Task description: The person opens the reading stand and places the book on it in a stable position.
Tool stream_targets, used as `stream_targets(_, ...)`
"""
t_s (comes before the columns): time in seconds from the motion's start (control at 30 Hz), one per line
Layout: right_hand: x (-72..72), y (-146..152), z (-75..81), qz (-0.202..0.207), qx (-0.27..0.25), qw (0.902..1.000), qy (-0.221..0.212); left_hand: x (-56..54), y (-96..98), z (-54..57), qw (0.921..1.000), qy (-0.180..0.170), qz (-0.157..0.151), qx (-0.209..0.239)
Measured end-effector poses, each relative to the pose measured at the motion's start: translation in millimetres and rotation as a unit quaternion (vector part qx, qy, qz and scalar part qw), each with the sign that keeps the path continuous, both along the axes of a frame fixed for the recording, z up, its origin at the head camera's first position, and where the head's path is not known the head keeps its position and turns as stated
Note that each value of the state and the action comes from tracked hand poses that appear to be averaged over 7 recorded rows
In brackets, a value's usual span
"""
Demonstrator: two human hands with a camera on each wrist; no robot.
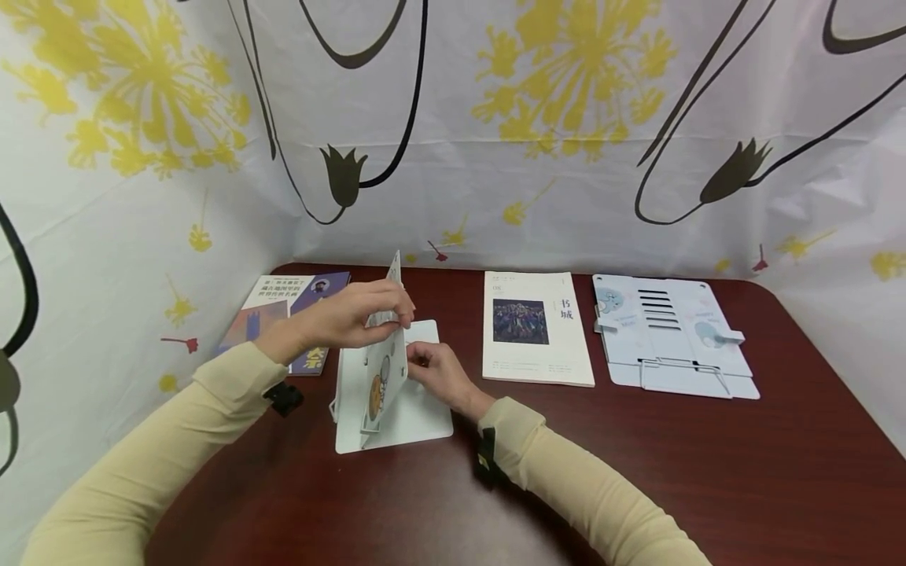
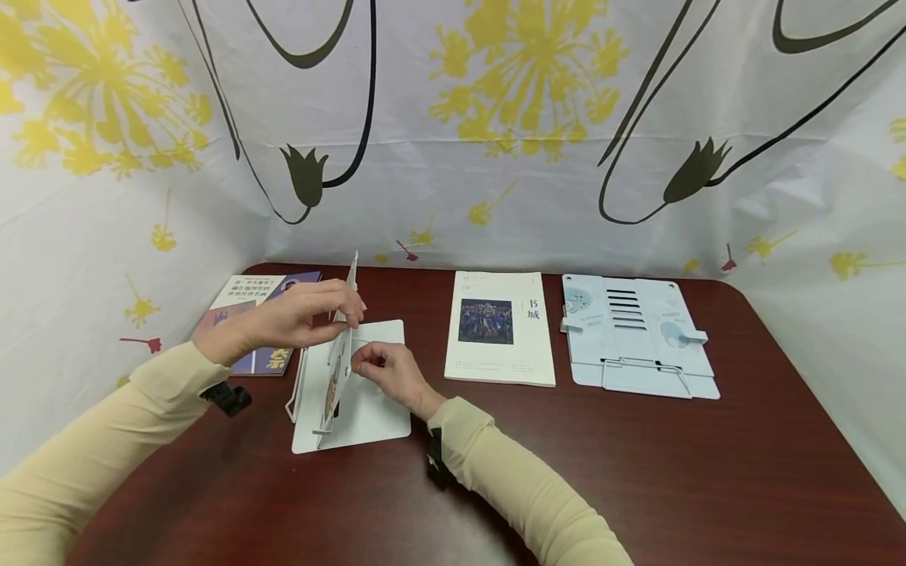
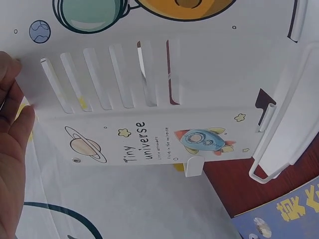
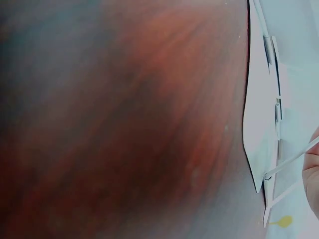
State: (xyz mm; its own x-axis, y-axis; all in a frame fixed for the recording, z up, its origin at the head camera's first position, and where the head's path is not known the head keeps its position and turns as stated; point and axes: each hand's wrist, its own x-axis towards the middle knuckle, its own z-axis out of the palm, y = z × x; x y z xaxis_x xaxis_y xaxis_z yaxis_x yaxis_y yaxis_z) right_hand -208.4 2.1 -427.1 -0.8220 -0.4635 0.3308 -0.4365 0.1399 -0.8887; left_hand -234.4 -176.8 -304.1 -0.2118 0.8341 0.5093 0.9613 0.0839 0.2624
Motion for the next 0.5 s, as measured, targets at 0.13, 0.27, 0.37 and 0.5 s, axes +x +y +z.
stream_targets(0.13, 0.0, 0.8, -1.1, -0.002, 0.003, 0.9999, -0.012, 0.2, 1.4, -0.3, 1.0, -0.002, 0.002, -0.001)
stream_targets(0.27, -0.2, 0.8, -1.8, -0.003, 0.004, 0.9995, -0.031, -0.5, 2.6, -1.4, 1.0, -0.004, 0.004, -0.002)
stream_targets(0.37, -0.4, 0.8, -1.6, -0.002, 0.0, 0.9987, -0.051, -1.3, 3.7, -2.4, 1.0, -0.004, 0.001, 0.0)
stream_targets(0.5, -0.3, 0.7, -1.0, 0.001, -0.005, 0.9961, -0.088, -2.3, 5.1, -3.5, 1.0, -0.002, -0.006, 0.003)
